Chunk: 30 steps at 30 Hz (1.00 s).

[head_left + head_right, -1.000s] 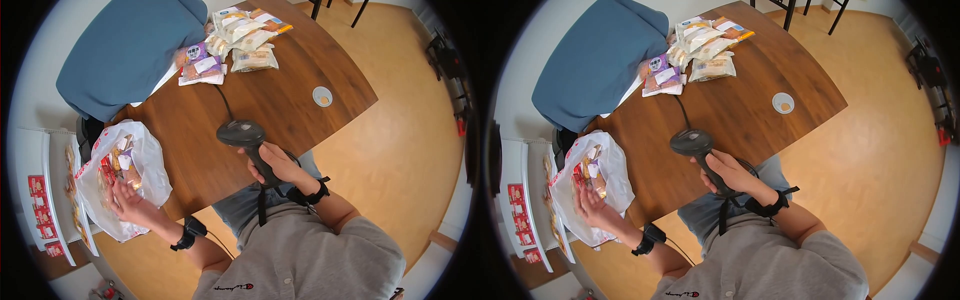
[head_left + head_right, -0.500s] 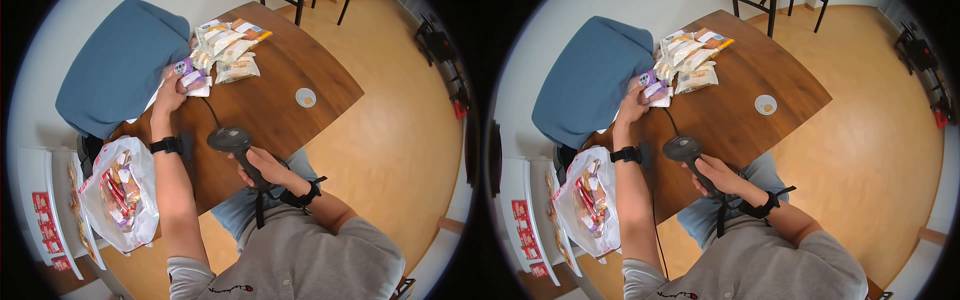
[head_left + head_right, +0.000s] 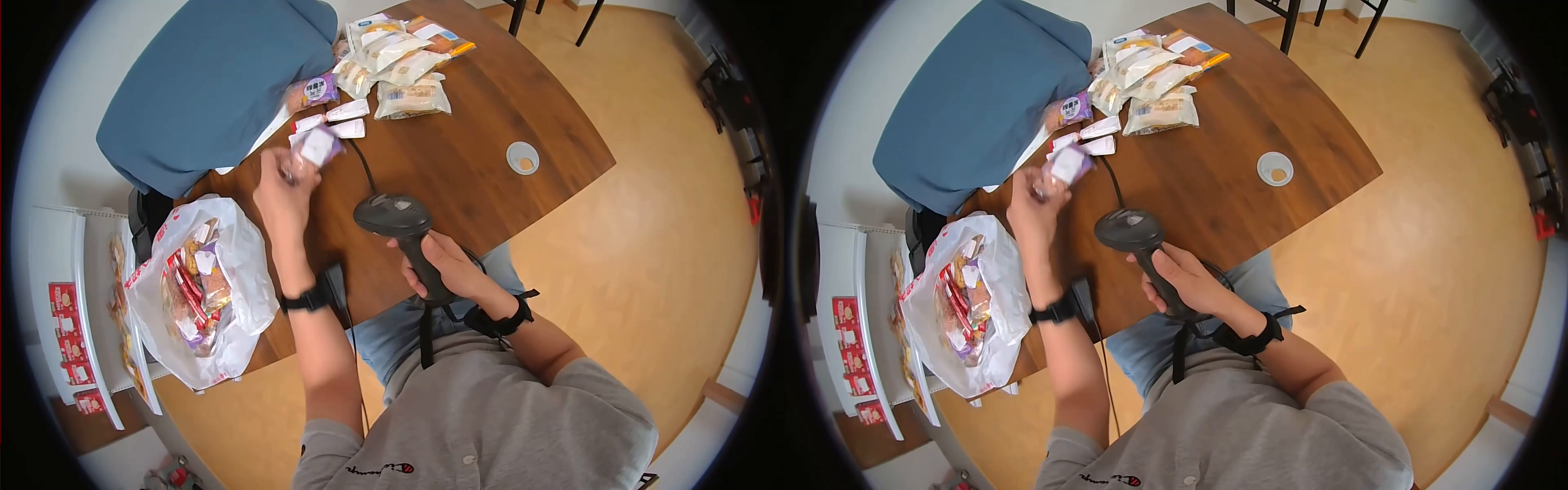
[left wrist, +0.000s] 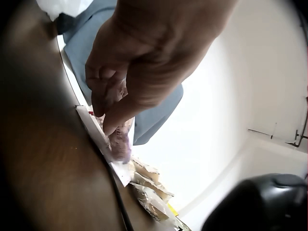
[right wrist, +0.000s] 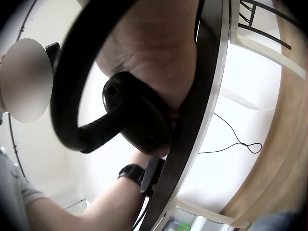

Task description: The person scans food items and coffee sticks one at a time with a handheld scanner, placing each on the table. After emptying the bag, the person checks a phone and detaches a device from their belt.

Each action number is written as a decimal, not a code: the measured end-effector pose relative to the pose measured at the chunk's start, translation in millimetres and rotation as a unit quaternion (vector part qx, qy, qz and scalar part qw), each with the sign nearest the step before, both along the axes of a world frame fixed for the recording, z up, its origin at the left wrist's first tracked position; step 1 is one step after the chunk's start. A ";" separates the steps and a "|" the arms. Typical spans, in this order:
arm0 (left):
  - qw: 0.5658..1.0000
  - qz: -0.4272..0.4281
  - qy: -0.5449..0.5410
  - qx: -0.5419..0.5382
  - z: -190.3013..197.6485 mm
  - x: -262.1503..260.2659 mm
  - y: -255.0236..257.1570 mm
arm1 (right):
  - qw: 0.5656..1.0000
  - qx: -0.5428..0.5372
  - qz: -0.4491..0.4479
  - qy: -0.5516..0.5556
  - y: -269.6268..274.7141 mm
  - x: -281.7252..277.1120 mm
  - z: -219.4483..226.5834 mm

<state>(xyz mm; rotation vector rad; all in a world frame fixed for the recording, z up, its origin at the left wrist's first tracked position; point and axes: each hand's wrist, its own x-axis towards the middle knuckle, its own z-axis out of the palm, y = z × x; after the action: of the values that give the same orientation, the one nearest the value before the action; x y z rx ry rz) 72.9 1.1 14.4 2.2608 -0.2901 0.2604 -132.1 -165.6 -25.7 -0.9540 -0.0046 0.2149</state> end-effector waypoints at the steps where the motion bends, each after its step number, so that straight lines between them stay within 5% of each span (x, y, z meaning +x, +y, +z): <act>1: 0.999 0.003 0.030 -0.029 3.9 -20.3 3.7 | 1.000 0.001 -0.004 -0.001 -0.2 -0.5 -0.1; 6: 0.998 -0.006 0.061 0.029 -2.2 -87.8 36.8 | 1.000 0.001 -0.003 -0.012 1.0 1.1 -3.5; 8: 0.994 -0.018 0.095 -0.045 -12.0 -101.8 41.4 | 1.000 -0.002 0.000 -0.014 0.5 2.0 -4.1; 20: 0.993 -0.046 0.080 -0.074 -30.0 -112.9 52.5 | 0.999 -0.025 0.016 -0.013 -1.1 1.7 -4.4; 26: 0.991 -0.002 0.011 -0.131 -9.5 -118.3 73.7 | 1.000 -0.019 0.017 -0.007 -1.5 2.6 -3.6; 30: 0.987 0.086 -0.120 -0.060 14.9 -118.4 129.3 | 1.000 -0.018 0.016 -0.004 -2.1 1.9 -3.0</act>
<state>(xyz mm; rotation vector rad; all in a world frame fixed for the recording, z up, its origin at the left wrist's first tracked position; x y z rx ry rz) -45.5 130.4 29.3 2.1381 -0.1994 0.6274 -130.2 -167.7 -28.8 -0.9913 -0.0241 0.2418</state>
